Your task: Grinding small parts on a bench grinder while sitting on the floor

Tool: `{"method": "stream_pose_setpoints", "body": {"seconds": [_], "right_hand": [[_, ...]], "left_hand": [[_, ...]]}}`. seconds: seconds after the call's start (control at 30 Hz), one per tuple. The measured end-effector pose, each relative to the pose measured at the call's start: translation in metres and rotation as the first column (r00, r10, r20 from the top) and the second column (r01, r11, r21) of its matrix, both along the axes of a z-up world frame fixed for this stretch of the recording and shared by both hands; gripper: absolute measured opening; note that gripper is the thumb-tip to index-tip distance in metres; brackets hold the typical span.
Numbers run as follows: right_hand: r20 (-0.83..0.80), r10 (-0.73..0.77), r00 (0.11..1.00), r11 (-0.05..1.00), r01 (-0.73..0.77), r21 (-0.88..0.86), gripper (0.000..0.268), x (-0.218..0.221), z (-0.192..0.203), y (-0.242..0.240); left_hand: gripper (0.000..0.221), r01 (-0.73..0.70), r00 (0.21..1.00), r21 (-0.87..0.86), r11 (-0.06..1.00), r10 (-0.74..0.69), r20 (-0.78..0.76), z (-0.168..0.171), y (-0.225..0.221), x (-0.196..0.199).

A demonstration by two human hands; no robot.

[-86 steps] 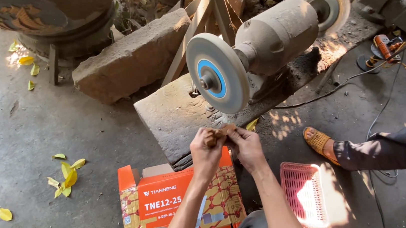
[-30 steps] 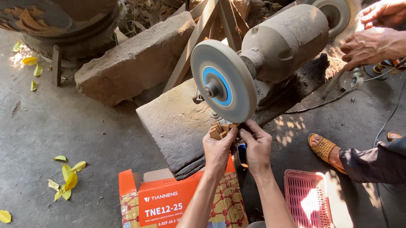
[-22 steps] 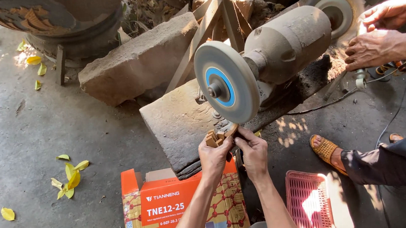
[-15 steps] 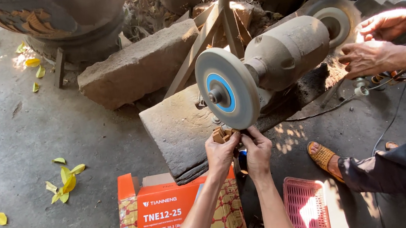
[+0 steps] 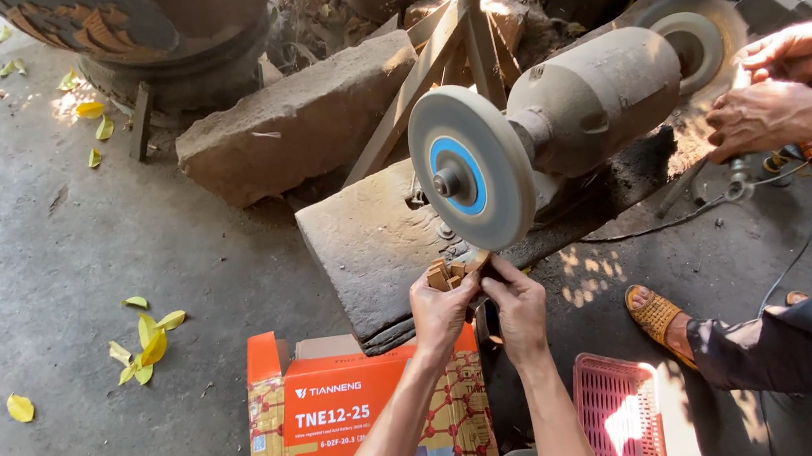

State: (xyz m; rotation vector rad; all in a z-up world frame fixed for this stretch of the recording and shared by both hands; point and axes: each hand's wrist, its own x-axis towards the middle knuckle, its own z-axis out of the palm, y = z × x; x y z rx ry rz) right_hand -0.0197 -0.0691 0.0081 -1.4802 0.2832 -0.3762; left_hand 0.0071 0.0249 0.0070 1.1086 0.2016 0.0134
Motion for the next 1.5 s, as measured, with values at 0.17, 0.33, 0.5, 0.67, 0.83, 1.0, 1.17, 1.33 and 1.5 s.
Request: {"method": "stream_pose_setpoints", "body": {"seconds": [0.17,0.33,0.5,0.67,0.83,1.0,1.17,1.33,1.5], "right_hand": [[0.008,-0.022,1.0,1.0,0.022,-0.013,0.039,0.005,0.011,0.004],[-0.104,-0.003,0.995,1.0,0.003,0.0,0.027,-0.001,0.002,0.015],[-0.173,-0.017,0.985,0.961,0.064,0.268,0.018,0.003,-0.045,-0.014],[-0.201,-0.004,0.98,0.999,0.013,0.044,0.023,0.0,-0.019,-0.015],[-0.149,-0.116,0.982,0.991,0.125,0.052,0.023,-0.004,0.005,-0.004],[-0.063,-0.249,0.966,0.944,0.257,0.208,0.019,0.004,0.002,-0.01],[0.004,-0.341,0.94,0.936,0.339,0.097,0.014,0.022,-0.013,-0.016],[-0.002,-0.245,0.97,0.951,0.241,0.192,0.015,0.031,-0.025,0.004],[-0.064,-0.164,0.984,0.938,0.175,0.3,0.014,0.031,-0.042,0.006]], "left_hand": [[0.011,-0.009,1.0,-0.037,0.999,0.01,0.02,0.003,-0.002,0.004],[0.009,-0.033,0.999,0.121,0.992,0.032,0.008,-0.007,0.018,-0.014],[0.016,0.068,0.993,0.261,0.963,-0.09,0.074,-0.007,0.025,-0.021],[0.017,0.135,0.986,0.121,0.984,-0.146,0.086,-0.028,0.018,-0.014],[0.014,0.083,0.996,0.08,0.993,-0.085,0.024,-0.036,0.007,-0.005],[0.011,0.027,0.998,-0.022,0.999,-0.028,-0.058,-0.007,-0.015,0.004],[0.011,0.026,0.991,-0.08,0.996,-0.036,-0.13,-0.017,-0.026,0.017],[0.009,-0.074,0.997,0.046,0.996,0.075,-0.034,-0.022,0.0,0.018],[0.004,-0.101,0.993,0.278,0.955,0.077,0.095,-0.002,0.022,0.0]]}}
